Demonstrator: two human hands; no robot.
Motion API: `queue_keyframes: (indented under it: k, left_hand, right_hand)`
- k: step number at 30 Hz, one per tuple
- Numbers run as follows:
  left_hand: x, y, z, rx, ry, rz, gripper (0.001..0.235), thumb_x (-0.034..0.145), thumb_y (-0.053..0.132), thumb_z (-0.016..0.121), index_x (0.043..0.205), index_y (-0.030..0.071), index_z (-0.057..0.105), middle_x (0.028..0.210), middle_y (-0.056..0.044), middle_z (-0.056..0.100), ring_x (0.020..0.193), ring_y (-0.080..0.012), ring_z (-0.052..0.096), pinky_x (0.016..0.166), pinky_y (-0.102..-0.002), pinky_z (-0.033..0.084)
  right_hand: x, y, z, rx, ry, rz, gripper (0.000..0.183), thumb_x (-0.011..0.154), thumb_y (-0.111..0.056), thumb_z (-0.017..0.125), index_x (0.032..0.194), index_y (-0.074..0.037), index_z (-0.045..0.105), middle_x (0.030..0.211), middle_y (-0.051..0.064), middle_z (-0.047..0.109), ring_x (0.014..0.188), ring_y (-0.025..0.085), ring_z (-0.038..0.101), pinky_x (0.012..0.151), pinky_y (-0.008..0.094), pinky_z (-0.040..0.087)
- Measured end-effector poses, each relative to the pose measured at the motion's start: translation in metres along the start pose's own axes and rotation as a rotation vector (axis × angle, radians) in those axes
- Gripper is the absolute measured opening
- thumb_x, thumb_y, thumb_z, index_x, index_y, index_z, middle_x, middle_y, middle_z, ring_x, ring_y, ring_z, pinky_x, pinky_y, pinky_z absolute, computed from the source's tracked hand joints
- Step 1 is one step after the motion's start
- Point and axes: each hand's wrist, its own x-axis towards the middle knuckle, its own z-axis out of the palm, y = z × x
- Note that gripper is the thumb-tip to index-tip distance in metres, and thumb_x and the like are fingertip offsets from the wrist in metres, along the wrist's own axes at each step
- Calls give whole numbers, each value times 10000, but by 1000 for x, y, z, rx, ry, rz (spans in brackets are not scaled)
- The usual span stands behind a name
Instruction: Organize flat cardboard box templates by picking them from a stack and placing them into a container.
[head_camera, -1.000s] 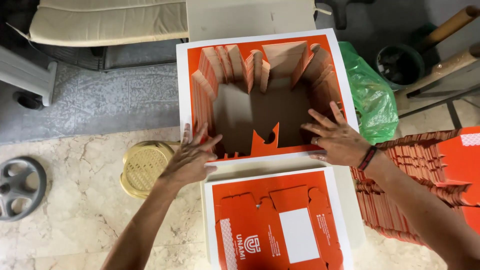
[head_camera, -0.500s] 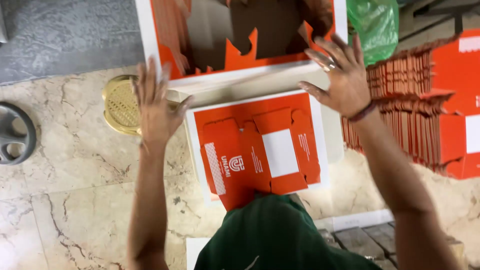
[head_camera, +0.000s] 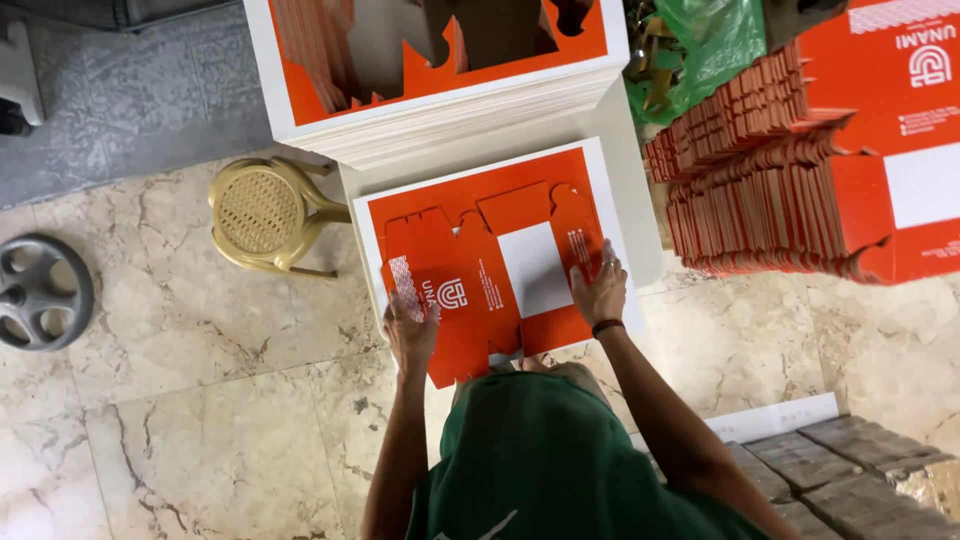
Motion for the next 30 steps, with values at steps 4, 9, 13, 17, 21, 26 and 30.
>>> queue_keyframes:
  k: [4, 9, 13, 17, 21, 26, 30]
  left_hand:
    - [74, -61, 4, -122, -31, 40, 760, 821, 458, 779, 1494, 293, 466, 1298, -134, 609, 1207, -371, 608, 1005, -521, 498]
    - [5, -21, -80, -404, -391, 257, 687, 862, 97, 632, 1528, 41, 471, 1351, -373, 594, 1312, -552, 519, 1073, -645, 452]
    - [1, -11, -78, -358, -532, 197, 770, 936, 146, 532, 1642, 262, 247, 1554, -87, 526, 1400, -285, 537, 1044, -497, 514]
    - [-6, 19, -68, -183, -411, 129, 690, 979, 186, 540, 1624, 266, 307, 1596, -124, 451, 1481, -249, 436, 1170, -412, 382]
    - [12, 94, -33, -214, -353, 431, 612, 973, 183, 611, 1566, 237, 471, 1265, -124, 741, 1155, -178, 674, 1060, -318, 460]
    - [-77, 337, -16, -272, -263, 1164, 379, 1019, 154, 564, 1358, 16, 661, 1286, -282, 666, 1205, -443, 623, 1016, -525, 526]
    - [-86, 516, 59, -277, -168, 1499, 426, 999, 59, 538, 1404, 124, 655, 1277, -190, 697, 1183, -383, 647, 1004, -497, 524]
  right_hand:
    - [24, 29, 5, 145, -31, 88, 698, 940, -328, 691, 1552, -112, 437, 1315, 227, 620, 1232, 417, 593, 1023, 558, 525]
    - [37, 96, 47, 674, -191, 240, 669, 859, -450, 812, 1451, -232, 588, 1173, 202, 716, 1029, 352, 719, 875, 493, 586]
    - [-7, 45, -19, 847, -293, 581, 517, 781, -247, 834, 1217, -8, 693, 1156, 94, 758, 1015, 197, 692, 895, 291, 542]
    - [-40, 33, -95, 827, -330, 427, 285, 894, -263, 786, 1001, 2, 776, 761, 79, 716, 620, 174, 619, 512, 290, 435]
    - [-73, 65, -183, 616, -231, 385, 415, 879, -436, 755, 750, -47, 688, 655, 86, 680, 584, 185, 596, 576, 310, 420]
    - [-82, 139, -260, 952, 46, 380, 308, 895, -169, 748, 862, 137, 733, 669, 285, 720, 589, 393, 734, 613, 520, 627]
    - [-48, 145, -355, 967, 248, 249, 397, 949, -258, 743, 755, 87, 713, 581, 237, 678, 516, 341, 717, 558, 483, 615]
